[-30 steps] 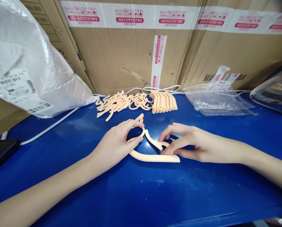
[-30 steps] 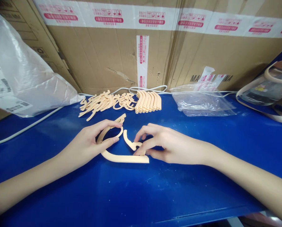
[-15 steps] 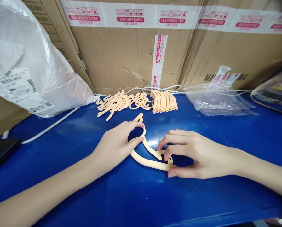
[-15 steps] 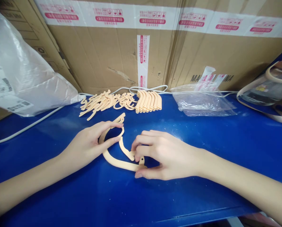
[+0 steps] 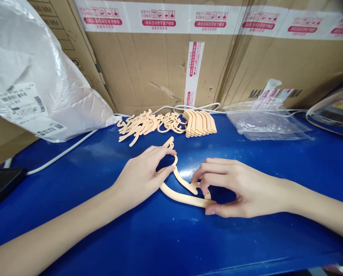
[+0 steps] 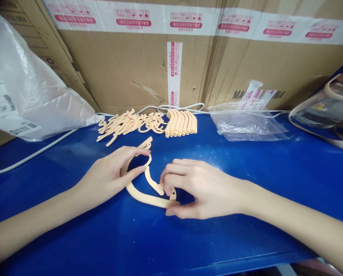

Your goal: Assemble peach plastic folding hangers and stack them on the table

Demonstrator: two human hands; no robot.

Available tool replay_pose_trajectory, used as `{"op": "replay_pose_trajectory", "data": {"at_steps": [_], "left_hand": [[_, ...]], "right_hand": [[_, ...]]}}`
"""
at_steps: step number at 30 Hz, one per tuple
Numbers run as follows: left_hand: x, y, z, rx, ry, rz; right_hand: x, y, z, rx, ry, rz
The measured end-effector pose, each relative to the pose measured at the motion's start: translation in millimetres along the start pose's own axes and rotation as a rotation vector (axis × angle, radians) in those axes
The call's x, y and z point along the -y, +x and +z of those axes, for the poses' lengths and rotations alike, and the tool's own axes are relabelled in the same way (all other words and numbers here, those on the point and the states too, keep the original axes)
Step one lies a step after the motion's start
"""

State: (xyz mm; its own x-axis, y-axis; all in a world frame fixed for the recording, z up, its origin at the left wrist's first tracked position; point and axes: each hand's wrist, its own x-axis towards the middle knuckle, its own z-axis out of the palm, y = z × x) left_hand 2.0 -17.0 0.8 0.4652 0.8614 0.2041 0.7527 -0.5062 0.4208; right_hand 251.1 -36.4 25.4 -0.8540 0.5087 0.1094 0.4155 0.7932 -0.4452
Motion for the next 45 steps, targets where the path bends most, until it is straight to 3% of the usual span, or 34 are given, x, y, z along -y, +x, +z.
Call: {"op": "replay_pose_trajectory", "data": {"at_steps": [10, 18, 32, 45], "left_hand": [[0.7, 1.3, -3.5, 0.011, -0.032, -0.016], [1.4, 2.1, -2.1, 0.004, 0.089, 0.166], [10.4, 1.2, -3.8, -0.015, 0.166, 0.285], [6.8, 3.6, -1.0, -0.022, 0.156, 0.408]], "right_hand": [[-0.1, 1.0, -0.1, 0.008, 0.012, 0.004], [-4.1, -1.0, -1.3, 0.017, -0.027, -0.007], [-27.5, -2.1, -0.7, -0.091, -0.283, -0.008], [-34.2, -1.8, 4.2, -0.145, -0.324, -0.036]]}}
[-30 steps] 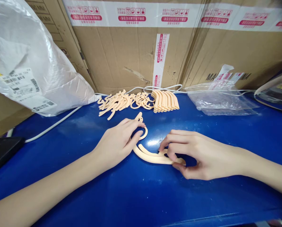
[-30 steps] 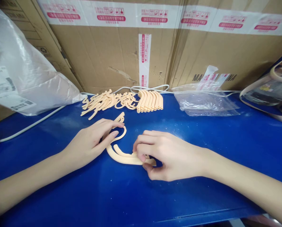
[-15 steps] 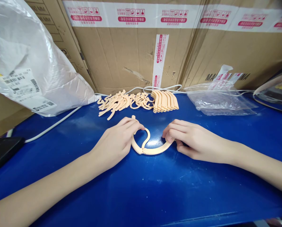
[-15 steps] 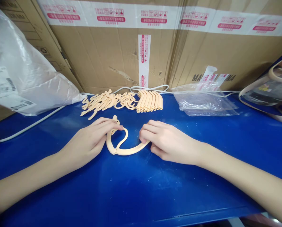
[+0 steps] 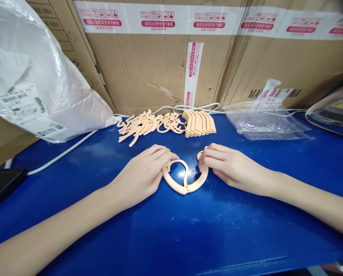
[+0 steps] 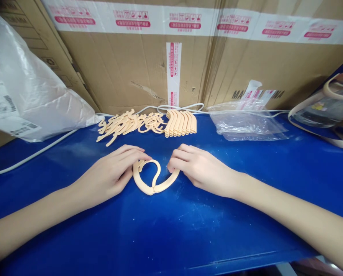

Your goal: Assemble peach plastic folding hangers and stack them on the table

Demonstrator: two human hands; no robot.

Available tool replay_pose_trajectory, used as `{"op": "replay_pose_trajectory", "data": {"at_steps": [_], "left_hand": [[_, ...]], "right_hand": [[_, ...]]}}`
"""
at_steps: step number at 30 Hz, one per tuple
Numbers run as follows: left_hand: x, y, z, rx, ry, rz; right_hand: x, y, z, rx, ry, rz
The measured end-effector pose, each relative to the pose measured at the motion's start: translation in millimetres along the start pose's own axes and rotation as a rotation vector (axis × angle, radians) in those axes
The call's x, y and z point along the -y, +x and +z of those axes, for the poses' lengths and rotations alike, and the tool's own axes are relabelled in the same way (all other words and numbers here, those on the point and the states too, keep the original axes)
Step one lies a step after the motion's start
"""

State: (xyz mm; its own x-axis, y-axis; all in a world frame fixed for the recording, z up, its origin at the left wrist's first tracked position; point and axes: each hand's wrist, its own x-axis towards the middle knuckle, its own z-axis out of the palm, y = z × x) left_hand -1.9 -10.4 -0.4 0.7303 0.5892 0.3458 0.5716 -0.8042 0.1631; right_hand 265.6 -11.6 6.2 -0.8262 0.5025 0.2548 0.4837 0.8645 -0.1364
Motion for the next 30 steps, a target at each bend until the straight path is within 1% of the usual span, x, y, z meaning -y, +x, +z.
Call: {"op": "replay_pose_trajectory", "data": {"at_steps": [6, 10, 14, 18, 24, 30], "left_hand": [[-1.7, 1.4, 0.1, 0.019, -0.025, -0.043], [-1.2, 0.7, 0.9, 0.015, -0.044, -0.058], [-0.6, -0.3, 1.6, 0.017, -0.053, -0.065], [-1.1, 0.1, 1.5, 0.022, -0.058, -0.076], [-2.2, 0.1, -0.2, 0.031, -0.068, -0.085], [-3.5, -1.4, -1.0, 0.060, -0.075, -0.061]], "right_hand": [[-2.4, -0.7, 2.4, -0.008, 0.004, 0.016], [-3.0, -0.7, 3.4, -0.052, -0.039, 0.031], [-3.0, 0.4, 4.0, -0.109, -0.078, 0.084], [-2.2, 2.4, 4.3, -0.120, -0.123, 0.130], [1.9, 2.4, 3.2, -0.173, 0.000, 0.194], [8.9, 1.3, -1.3, -0.146, 0.126, 0.236]]}}
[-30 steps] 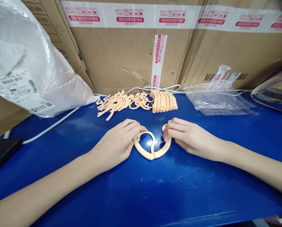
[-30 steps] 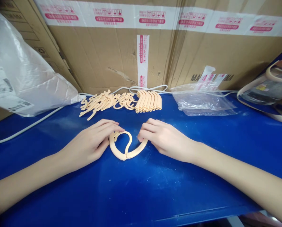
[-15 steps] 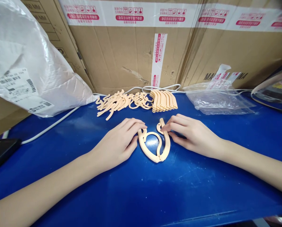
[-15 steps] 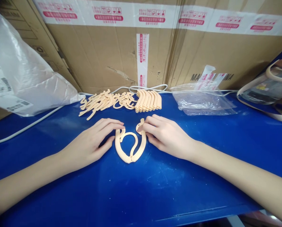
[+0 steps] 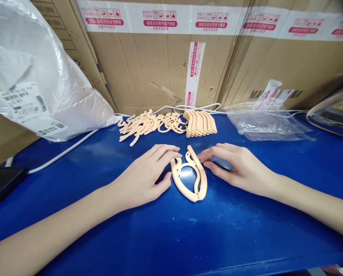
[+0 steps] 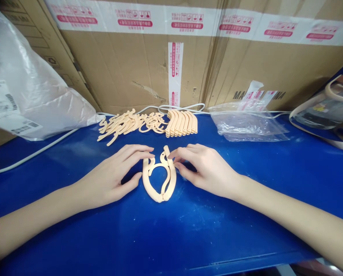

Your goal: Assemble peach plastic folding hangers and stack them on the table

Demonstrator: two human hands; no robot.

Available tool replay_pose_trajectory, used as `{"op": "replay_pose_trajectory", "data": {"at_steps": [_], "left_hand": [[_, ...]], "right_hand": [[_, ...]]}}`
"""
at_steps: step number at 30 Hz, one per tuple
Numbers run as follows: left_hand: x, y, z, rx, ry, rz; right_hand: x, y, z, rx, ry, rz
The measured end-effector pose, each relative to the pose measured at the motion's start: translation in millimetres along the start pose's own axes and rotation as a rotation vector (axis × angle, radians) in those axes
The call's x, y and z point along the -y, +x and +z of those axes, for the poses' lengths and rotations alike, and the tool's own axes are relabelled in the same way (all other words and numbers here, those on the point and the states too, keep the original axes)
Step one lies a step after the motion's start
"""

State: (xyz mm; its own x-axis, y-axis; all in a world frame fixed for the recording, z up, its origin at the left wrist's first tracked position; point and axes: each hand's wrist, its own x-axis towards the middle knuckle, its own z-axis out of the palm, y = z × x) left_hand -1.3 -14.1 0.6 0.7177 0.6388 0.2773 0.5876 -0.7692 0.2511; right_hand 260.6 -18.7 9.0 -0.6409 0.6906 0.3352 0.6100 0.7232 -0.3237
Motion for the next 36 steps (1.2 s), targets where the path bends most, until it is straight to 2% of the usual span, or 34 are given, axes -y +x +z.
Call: {"op": "replay_pose_trajectory", "data": {"at_steps": [7, 17, 21, 28, 36], "left_hand": [[-2.4, 0.2, -1.6, 0.042, -0.012, 0.025], [-1.2, -5.6, 1.4, 0.081, -0.050, 0.074], [-4.5, -4.3, 0.0, 0.131, -0.045, 0.082], [-8.6, -2.5, -5.3, 0.112, 0.068, 0.058], [-10.8, -1.6, -11.2, 0.096, 0.262, -0.099]], "right_hand": [[4.0, -2.2, 0.5, 0.084, 0.106, -0.028], [7.0, -0.6, -1.2, 0.200, 0.169, -0.171], [3.6, -0.5, -0.1, 0.251, 0.216, -0.144], [1.0, -0.8, 8.5, 0.163, 0.192, -0.005], [-0.9, -0.5, 7.2, 0.104, 0.112, -0.075]]}}
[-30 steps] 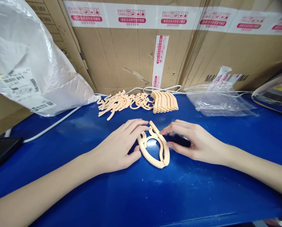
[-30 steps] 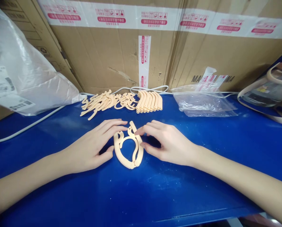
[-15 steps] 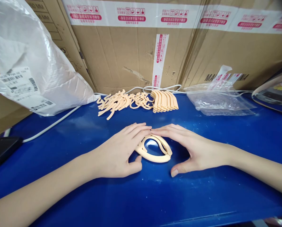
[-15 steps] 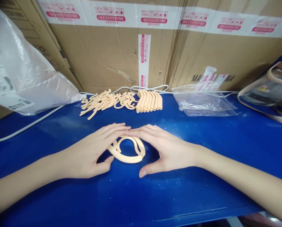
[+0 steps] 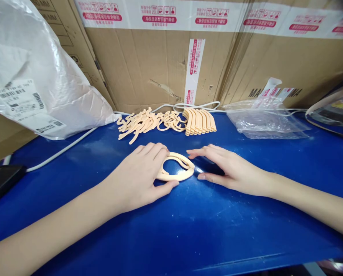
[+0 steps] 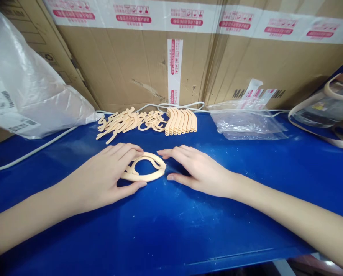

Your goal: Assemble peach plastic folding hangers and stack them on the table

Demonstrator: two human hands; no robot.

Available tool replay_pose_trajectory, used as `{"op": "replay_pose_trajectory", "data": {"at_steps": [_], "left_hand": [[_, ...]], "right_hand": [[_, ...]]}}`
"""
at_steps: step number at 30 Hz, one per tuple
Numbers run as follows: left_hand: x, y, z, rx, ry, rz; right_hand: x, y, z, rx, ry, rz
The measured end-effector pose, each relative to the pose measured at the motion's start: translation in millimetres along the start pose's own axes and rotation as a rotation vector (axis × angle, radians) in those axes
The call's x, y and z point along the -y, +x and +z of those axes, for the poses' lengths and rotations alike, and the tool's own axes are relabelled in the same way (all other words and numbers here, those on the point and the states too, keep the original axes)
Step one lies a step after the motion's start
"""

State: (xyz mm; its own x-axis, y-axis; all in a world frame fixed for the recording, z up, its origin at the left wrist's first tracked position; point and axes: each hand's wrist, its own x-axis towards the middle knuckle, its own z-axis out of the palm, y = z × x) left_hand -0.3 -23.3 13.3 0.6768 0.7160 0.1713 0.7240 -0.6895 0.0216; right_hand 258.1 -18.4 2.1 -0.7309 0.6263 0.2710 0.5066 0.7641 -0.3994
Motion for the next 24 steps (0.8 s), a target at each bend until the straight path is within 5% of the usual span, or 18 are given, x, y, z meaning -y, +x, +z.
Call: {"op": "replay_pose_trajectory", "data": {"at_steps": [24], "left_hand": [[14.3, 4.3, 15.0, -0.060, 0.203, -0.227]], "right_hand": [[0.4, 1.0, -5.5, 0.102, -0.139, -0.062]]}}
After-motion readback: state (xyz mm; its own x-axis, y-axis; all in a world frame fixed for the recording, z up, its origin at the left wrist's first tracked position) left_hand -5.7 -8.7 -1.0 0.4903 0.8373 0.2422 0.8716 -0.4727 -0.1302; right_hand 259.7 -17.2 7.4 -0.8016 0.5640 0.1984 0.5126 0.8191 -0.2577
